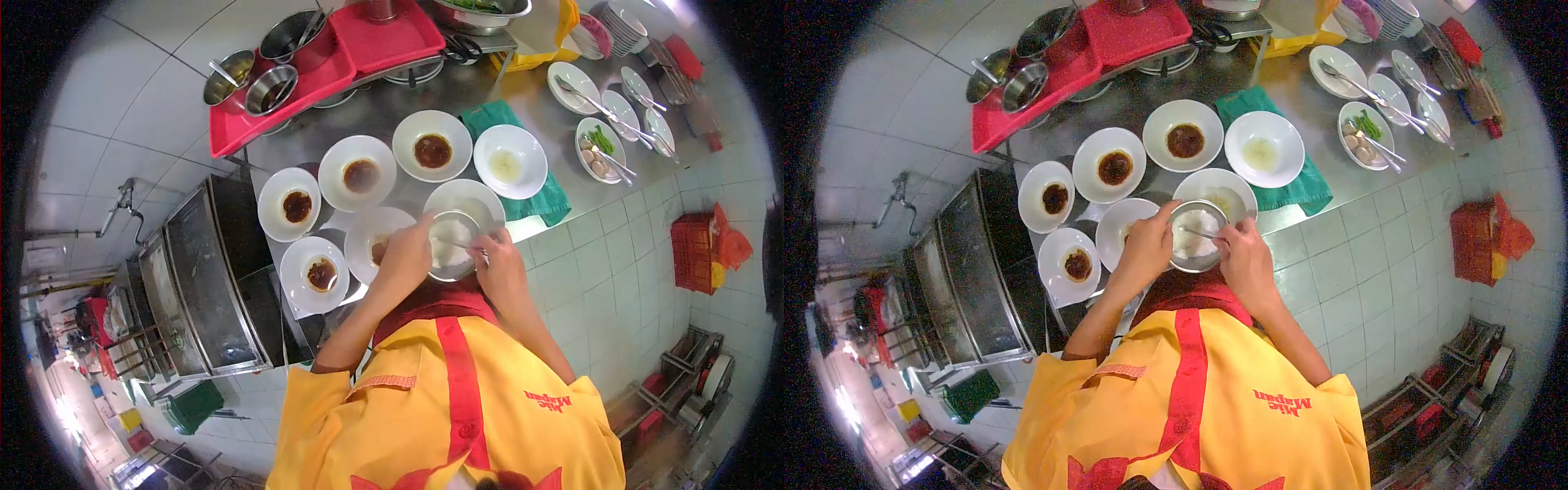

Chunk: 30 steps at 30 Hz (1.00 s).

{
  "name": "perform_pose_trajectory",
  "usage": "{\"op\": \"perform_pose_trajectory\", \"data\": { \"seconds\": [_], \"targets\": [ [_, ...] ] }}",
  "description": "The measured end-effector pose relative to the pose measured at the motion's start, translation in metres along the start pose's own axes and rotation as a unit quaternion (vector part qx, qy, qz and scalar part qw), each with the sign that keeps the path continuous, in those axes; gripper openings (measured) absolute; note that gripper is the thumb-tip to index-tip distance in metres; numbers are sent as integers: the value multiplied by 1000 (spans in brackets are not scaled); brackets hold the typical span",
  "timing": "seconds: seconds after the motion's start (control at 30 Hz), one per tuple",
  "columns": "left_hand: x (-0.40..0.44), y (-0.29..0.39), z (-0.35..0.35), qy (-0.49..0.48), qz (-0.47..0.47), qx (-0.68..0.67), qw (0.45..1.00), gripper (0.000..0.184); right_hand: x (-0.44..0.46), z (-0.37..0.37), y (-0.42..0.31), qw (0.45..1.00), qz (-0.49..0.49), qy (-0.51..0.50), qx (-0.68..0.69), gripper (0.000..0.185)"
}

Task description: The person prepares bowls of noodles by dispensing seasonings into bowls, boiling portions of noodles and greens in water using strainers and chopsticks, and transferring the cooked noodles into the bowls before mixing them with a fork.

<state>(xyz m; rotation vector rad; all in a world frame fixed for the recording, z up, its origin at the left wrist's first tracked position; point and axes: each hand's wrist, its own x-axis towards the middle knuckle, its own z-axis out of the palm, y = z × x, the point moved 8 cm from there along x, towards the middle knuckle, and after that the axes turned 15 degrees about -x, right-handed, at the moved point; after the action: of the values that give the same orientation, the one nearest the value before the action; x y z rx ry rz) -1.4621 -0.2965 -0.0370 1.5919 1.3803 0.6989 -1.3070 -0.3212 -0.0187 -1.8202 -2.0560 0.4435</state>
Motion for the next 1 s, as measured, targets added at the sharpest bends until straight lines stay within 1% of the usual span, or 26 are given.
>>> {"op": "perform_pose_trajectory", "data": {
  "seconds": [0.07,0.1,0.17,0.2,0.23,0.3,0.37,0.4,0.47,0.5,0.57,0.63,0.7,0.73,0.77,0.8,0.87,0.9,0.93,0.97,1.0],
  "targets": [
    [-3,-1,3,11,18,-5,1000,41,-1,-6,0,996,29,-42,-67,9],
    [-4,2,3,14,25,-5,1000,41,-2,-8,0,996,28,-42,-67,9],
    [-7,4,6,14,31,-7,999,42,-3,-17,-1,997,22,7,-73,10],
    [-8,8,6,26,56,-14,998,42,-3,-16,0,997,22,7,-74,10],
    [-9,12,5,38,80,-21,996,43,-3,-12,-2,998,12,7,-58,10],
    [-10,15,6,32,72,-21,997,42,-2,-4,0,999,1,7,-42,10],
    [-10,14,6,30,64,-19,997,41,-2,4,10,997,37,2,60,11],
    [-10,13,4,31,59,-16,998,41,-1,2,12,998,35,2,61,11],
    [-9,10,1,32,53,-14,998,40,-3,3,27,988,87,-50,113,12],
    [-9,7,-4,39,44,-4,998,39,-3,-2,31,988,88,-49,113,12],
    [-8,2,-13,45,37,4,998,39,-3,-7,41,979,108,-74,154,13],
    [-9,-7,-32,87,35,3,996,38,0,-13,52,977,112,-61,168,13],
    [-10,-13,-51,103,34,14,994,38,0,-11,63,975,115,-49,183,14],
    [-11,-14,-62,121,31,25,992,38,0,-12,70,992,103,-3,73,14],
    [-13,-9,-70,132,38,16,990,37,0,-15,73,994,89,41,-38,14],
    [-14,-8,-74,132,39,16,990,37,-1,-17,69,994,89,42,-38,14],
    [-11,-11,-79,124,14,41,991,36,2,-31,49,994,81,71,-17,15],
    [-8,-11,-75,99,27,63,993,36,4,-35,36,995,77,49,47,11],
    [-6,-10,-73,100,27,65,993,36,5,-32,30,995,77,49,50,11],
    [1,-15,-60,45,-29,-8,999,35,10,-25,21,994,44,22,96,13],
    [5,-18,-47,-11,-84,-80,993,35,15,-20,10,990,10,-4,142,15]
  ]
}}
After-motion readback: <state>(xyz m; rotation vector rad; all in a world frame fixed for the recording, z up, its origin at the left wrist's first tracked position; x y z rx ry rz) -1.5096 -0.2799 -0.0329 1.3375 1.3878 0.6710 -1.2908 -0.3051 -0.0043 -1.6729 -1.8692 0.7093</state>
